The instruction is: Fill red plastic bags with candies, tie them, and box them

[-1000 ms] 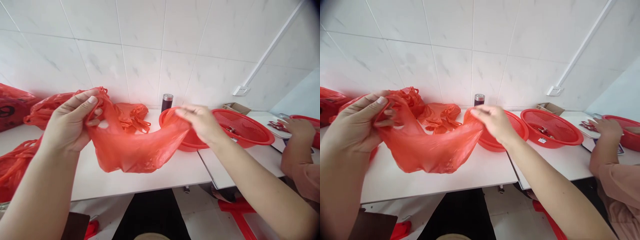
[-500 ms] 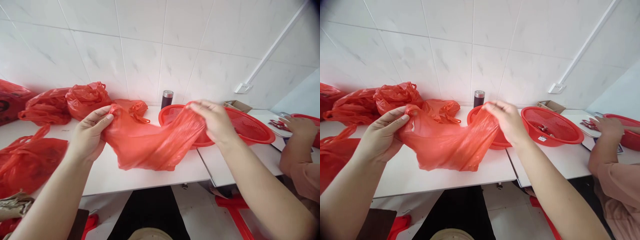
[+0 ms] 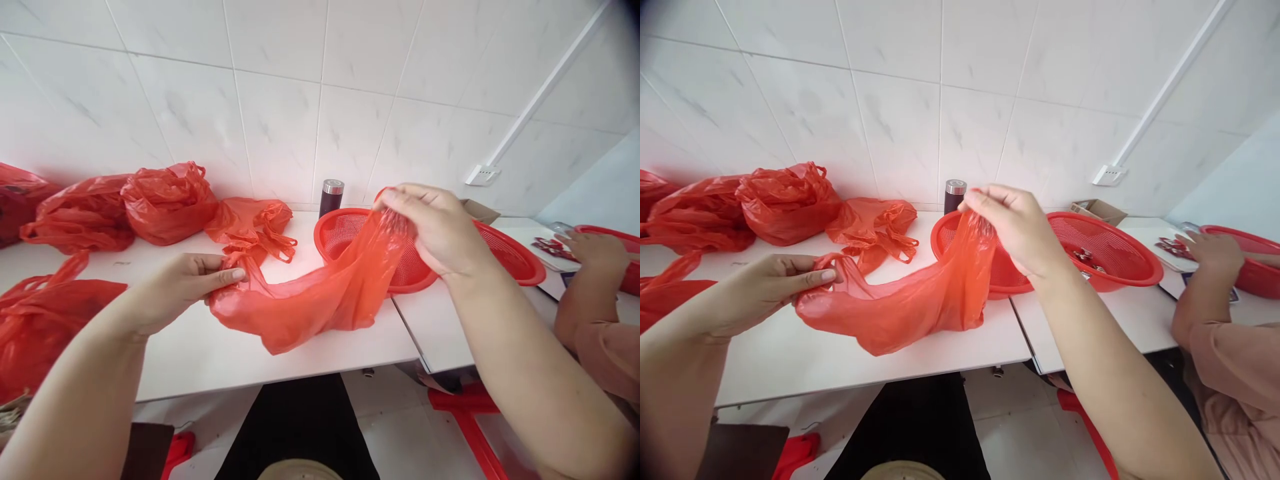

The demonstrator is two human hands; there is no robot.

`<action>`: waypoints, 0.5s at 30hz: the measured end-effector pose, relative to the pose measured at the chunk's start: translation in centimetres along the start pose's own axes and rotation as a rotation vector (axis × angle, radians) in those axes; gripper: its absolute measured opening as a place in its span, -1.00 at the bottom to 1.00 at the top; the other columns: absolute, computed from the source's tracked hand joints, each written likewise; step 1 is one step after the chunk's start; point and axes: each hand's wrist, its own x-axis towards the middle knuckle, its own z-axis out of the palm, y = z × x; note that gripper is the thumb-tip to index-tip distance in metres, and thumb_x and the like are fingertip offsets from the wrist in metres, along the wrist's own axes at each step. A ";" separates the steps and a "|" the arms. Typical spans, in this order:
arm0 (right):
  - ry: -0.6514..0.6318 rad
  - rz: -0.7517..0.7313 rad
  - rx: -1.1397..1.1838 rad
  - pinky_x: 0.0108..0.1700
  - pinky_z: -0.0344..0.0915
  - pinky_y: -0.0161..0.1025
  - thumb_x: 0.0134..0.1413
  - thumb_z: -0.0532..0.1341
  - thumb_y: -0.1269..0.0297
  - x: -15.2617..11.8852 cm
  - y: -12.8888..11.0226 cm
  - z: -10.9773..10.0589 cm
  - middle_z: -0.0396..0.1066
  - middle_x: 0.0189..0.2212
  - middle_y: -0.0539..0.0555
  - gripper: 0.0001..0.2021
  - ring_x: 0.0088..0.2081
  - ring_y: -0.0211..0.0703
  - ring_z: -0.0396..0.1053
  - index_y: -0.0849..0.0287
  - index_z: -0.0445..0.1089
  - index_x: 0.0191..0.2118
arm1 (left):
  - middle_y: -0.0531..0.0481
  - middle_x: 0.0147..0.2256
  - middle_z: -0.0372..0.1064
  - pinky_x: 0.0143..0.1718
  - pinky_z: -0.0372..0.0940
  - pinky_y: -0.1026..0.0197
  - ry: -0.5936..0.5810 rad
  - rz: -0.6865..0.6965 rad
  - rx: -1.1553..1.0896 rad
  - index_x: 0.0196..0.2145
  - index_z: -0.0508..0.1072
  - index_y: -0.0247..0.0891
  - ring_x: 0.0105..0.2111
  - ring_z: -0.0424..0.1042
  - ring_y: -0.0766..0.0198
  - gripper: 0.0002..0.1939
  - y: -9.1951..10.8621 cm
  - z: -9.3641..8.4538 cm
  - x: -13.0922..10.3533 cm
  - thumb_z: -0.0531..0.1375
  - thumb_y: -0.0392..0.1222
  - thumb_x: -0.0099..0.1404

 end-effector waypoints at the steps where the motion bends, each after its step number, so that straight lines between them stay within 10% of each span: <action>1: 0.020 -0.022 0.027 -0.44 0.23 -0.32 0.14 0.23 0.10 -0.3 -0.2 0.7 0.37 -0.51 -0.04 -0.77 -0.50 -0.31 0.33 0.14 0.45 -0.41 | -0.05 -0.44 0.47 -0.46 0.32 0.27 -0.067 -0.023 -0.032 -0.43 0.56 -0.30 -0.48 0.38 0.28 -0.77 -0.1 -0.1 0.0 0.34 -0.06 0.09; 6: -0.452 0.003 0.052 -0.45 0.26 -0.35 0.21 0.16 0.09 -2.1 -1.9 5.1 0.32 -0.60 -0.09 -0.73 -0.56 -0.36 0.28 0.14 0.40 -0.40 | 0.02 -0.49 0.41 -0.41 0.36 0.35 0.123 0.101 -0.277 -0.45 0.51 -0.28 -0.47 0.36 0.35 -0.81 -0.3 -0.2 0.7 0.34 -0.10 0.11; 15: -0.145 -0.041 0.001 -0.46 0.23 -0.35 0.09 0.28 0.10 1.7 -1.1 3.0 0.25 -0.63 -0.09 -0.76 -0.54 -0.33 0.26 0.15 0.37 -0.44 | -0.03 -0.39 0.46 -0.33 0.40 0.32 0.328 0.451 -0.469 -0.41 0.51 -0.36 -0.39 0.44 0.34 -0.90 3.7 -1.3 1.2 0.22 -0.32 0.26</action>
